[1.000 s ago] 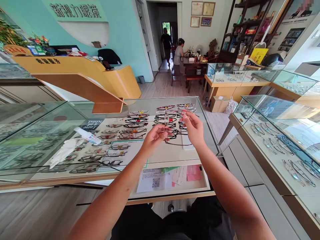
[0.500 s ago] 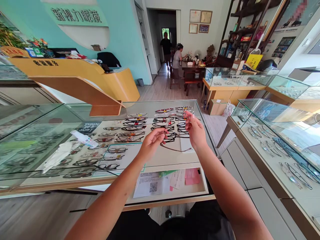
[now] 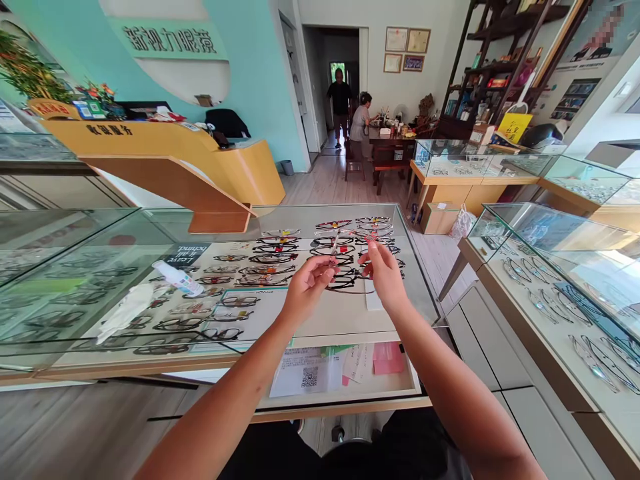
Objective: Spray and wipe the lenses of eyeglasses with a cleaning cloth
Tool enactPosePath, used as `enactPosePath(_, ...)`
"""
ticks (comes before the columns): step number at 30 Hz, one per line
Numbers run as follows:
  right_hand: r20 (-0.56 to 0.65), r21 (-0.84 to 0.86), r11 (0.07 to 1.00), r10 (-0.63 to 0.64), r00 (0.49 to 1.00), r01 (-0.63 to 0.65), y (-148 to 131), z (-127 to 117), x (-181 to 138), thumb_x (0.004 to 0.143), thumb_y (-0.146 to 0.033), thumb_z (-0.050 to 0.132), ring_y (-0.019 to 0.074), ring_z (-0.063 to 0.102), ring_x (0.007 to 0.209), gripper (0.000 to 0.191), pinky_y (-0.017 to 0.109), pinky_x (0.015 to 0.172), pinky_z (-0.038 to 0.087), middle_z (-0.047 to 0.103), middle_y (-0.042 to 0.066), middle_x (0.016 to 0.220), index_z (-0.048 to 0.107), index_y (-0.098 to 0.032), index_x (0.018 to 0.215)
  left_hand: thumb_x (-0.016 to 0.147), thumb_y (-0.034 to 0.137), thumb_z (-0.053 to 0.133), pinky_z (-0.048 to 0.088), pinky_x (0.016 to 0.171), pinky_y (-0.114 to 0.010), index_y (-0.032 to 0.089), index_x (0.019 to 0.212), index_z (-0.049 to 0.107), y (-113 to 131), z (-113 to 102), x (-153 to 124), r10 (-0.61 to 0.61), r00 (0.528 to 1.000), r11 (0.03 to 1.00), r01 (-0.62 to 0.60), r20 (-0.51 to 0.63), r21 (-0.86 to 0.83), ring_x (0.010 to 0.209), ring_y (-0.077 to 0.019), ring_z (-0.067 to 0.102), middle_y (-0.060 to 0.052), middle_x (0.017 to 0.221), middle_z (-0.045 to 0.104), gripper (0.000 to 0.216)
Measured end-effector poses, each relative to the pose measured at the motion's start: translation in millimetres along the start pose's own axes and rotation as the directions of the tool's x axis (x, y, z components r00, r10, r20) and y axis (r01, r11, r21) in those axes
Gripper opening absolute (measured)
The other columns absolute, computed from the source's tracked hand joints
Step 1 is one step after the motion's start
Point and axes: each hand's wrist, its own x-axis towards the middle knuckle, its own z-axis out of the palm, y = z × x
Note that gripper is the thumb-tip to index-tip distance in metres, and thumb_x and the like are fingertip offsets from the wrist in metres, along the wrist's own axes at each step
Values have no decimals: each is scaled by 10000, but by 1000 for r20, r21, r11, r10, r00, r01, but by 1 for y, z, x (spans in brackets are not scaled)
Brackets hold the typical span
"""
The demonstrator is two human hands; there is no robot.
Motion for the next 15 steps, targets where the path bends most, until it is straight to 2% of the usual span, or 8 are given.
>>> enactPosePath(3,103,-257,962,-66,993,90,3,11,-14,1007,-724,600,221,688,816,563,348,722,527,760,58,941,755,-234,1235,990,536,778,608,956,-386,255,1278,677,1,3,-3,74,996,996,-72,-44,53,1161,-263,737,-118,1324,740,415)
enactPosePath(6,200,-379,892,-182,963,247,5,20,-25,1040,-606,612,255,706,994,464,364,790,540,772,100,1096,803,-229,1232,958,495,834,608,980,-405,265,1271,593,1,8,-7,111,992,994,-109,-54,30,1172,-262,744,-116,1309,742,457)
enactPosePath(10,186,-286,910,-255,949,300,11,27,-28,1023,-497,657,264,709,1055,320,368,787,559,761,104,1107,853,-251,1083,944,460,859,620,971,-412,272,1228,499,1,12,-12,131,991,991,-131,-34,-2,1202,-266,751,-130,1378,707,496)
enactPosePath(15,181,-111,948,-277,944,299,15,29,-30,982,-487,748,278,734,1114,235,425,937,596,789,91,1153,873,-289,973,972,395,836,640,974,-423,275,1214,443,4,11,-16,205,978,977,-206,24,56,1245,-274,757,-150,1481,648,477)
